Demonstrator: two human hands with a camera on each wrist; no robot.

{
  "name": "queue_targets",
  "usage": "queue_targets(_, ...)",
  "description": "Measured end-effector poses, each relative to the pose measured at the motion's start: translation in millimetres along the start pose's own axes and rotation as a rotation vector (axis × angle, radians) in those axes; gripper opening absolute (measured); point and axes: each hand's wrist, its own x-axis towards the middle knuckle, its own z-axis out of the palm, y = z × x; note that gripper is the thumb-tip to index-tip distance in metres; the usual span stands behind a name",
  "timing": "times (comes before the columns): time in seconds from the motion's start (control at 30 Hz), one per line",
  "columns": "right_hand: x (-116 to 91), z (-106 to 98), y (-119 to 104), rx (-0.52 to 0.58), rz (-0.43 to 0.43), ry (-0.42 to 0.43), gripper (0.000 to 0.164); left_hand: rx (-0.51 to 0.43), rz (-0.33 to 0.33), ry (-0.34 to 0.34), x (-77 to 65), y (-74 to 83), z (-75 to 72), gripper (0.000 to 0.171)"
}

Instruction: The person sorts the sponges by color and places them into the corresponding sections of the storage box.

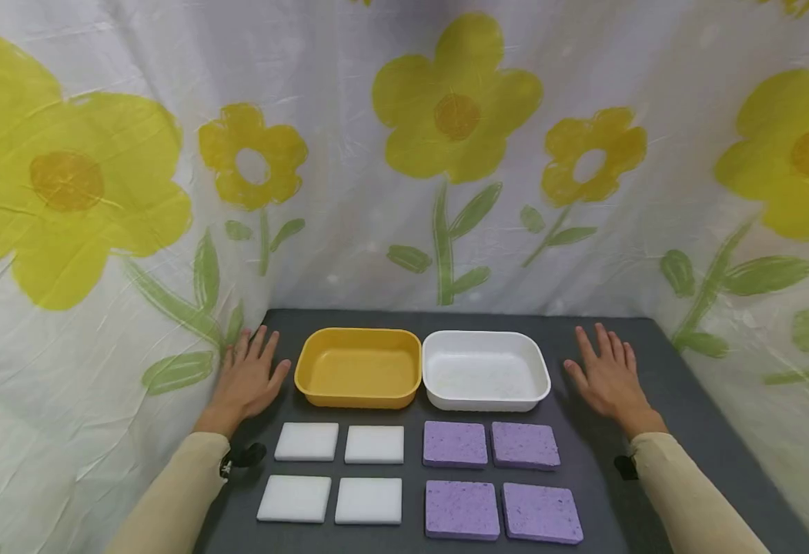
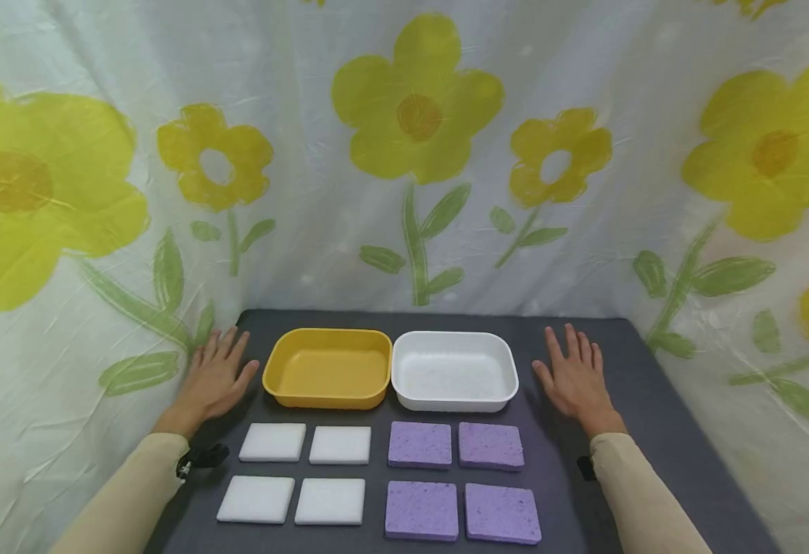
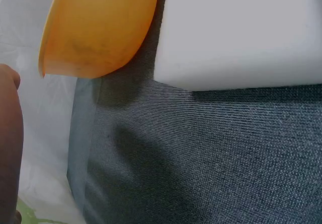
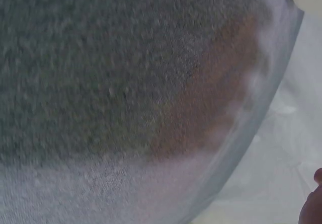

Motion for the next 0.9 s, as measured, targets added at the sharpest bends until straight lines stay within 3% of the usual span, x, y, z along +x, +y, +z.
queue_targets(0.2, -5.5, -4.1, -1.1, 0.018, 0.005, 0.017, 0.075, -0.058, 0.01, 0.021, 5.9, 3.2, 6.3, 0.079)
queue_targets(0.33, -10.6, -10.8, -4.9, 0.02, -0.008, 0.069, 0.071, -0.219, 0.013, 0.057, 11.8, 9.8, 7.8, 0.073)
queue_targets(0.43, -16.3, -16.4, -9.7, 0.03, -0.032, 0.106, 0.068, -0.364, 0.002, 0.048, 16.6, 16.1, 8.4, 0.068)
queue_targets(0.7, -40.4, -32.2, -38.6, 0.077, -0.144, 0.143, 0.07, -0.59, -0.123, -0.061, 36.2, 26.4, 19.0, 0.067)
queue_targets(0.9, -74.6, -37.7, -64.6, 0.096, -0.227, 0.121, 0.064, -0.721, -0.235, -0.099, 53.3, 35.4, 27.2, 0.064)
